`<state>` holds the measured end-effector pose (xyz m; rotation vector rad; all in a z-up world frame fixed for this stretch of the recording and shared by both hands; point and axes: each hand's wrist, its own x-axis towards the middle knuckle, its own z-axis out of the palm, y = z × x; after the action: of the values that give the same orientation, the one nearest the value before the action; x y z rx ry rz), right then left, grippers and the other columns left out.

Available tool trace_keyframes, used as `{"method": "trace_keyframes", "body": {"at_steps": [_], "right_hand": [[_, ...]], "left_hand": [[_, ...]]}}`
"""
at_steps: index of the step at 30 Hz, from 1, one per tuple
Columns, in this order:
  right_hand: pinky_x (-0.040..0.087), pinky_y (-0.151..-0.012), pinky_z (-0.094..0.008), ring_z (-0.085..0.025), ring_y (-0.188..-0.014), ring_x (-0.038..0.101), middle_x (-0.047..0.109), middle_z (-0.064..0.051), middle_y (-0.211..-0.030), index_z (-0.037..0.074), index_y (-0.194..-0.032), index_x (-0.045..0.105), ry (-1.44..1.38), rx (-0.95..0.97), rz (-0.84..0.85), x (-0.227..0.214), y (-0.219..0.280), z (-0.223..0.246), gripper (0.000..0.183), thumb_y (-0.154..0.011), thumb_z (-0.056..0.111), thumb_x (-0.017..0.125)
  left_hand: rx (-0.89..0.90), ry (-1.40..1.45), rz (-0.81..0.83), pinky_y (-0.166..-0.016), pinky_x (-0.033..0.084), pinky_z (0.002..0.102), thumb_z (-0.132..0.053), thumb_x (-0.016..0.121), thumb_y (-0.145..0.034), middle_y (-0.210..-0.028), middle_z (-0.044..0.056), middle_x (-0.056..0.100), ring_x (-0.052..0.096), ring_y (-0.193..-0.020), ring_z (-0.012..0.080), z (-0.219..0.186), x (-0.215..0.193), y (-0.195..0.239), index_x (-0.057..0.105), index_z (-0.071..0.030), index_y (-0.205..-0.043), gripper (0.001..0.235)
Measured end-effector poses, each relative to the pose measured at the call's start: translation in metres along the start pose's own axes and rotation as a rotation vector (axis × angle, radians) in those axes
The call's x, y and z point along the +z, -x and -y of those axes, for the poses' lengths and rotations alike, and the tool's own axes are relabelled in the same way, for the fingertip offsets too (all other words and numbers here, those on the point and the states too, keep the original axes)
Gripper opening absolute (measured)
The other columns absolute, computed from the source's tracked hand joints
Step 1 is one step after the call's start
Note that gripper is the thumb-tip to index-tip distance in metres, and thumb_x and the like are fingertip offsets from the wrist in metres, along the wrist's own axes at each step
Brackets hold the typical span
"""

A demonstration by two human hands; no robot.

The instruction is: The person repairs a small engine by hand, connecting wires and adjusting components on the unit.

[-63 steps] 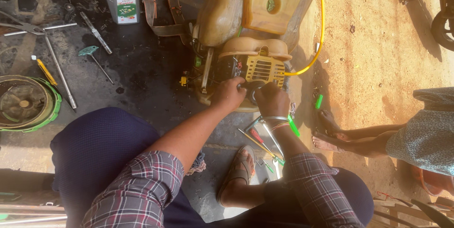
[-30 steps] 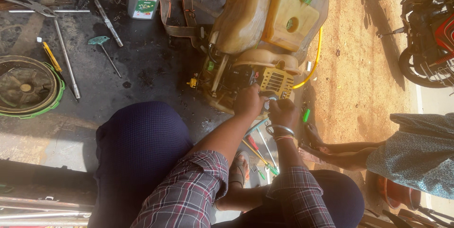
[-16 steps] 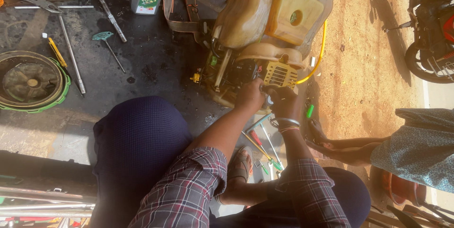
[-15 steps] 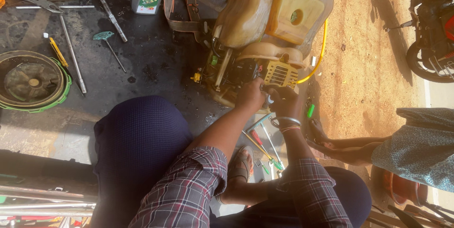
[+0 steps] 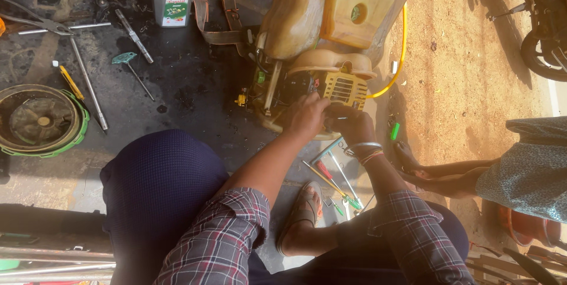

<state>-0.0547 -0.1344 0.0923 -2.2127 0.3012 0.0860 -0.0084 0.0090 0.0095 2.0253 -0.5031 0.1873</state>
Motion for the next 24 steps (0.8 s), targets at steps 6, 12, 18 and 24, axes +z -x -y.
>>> {"method": "trace_keyframes", "body": {"at_steps": [6, 12, 18, 24], "right_hand": [[0.058, -0.068, -0.03, -0.013, -0.077, 0.071, 0.075, -0.009, -0.089, -0.002, -0.098, 0.072, 0.092, -0.049, -0.029, -0.008, -0.004, -0.008, 0.028, -0.08, 0.017, 0.083], [0.055, -0.068, -0.042, -0.027, -0.081, 0.07, 0.072, -0.004, -0.091, 0.015, -0.102, 0.077, 0.892, -0.499, 0.063, -0.018, -0.006, -0.005, 0.01, -0.094, 0.017, 0.071], [0.051, -0.065, -0.045, -0.034, -0.078, 0.068, 0.069, -0.013, -0.084, 0.011, -0.105, 0.077, 0.821, -0.689, -0.081, -0.027, 0.006, 0.023, 0.037, -0.082, 0.039, 0.068], [0.049, -0.069, -0.048, -0.038, -0.074, 0.066, 0.069, -0.018, -0.076, 0.003, -0.082, 0.076, 0.546, -0.114, -0.133, 0.0, 0.001, -0.013, 0.059, -0.103, 0.054, 0.055]], "left_hand": [[0.034, 0.037, -0.016, -0.084, 0.052, 0.047, -0.012, 0.073, -0.084, -0.097, 0.009, 0.067, 0.065, -0.098, 0.0339, 0.01, 0.025, -0.004, 0.074, -0.013, -0.099, 0.016], [0.053, 0.051, 0.005, -0.082, 0.052, 0.047, -0.014, 0.075, -0.083, -0.096, 0.012, 0.066, 0.065, -0.095, 0.0359, 0.009, 0.018, -0.008, 0.074, -0.01, -0.102, 0.019], [0.087, 0.046, 0.033, -0.081, 0.054, 0.046, -0.014, 0.072, -0.087, -0.094, 0.012, 0.069, 0.068, -0.093, 0.0349, 0.003, 0.005, -0.007, 0.077, -0.01, -0.1, 0.014], [0.078, 0.068, 0.034, -0.081, 0.055, 0.045, -0.016, 0.073, -0.086, -0.094, 0.012, 0.071, 0.069, -0.091, 0.0351, 0.006, 0.009, -0.008, 0.077, -0.009, -0.099, 0.015]]}}
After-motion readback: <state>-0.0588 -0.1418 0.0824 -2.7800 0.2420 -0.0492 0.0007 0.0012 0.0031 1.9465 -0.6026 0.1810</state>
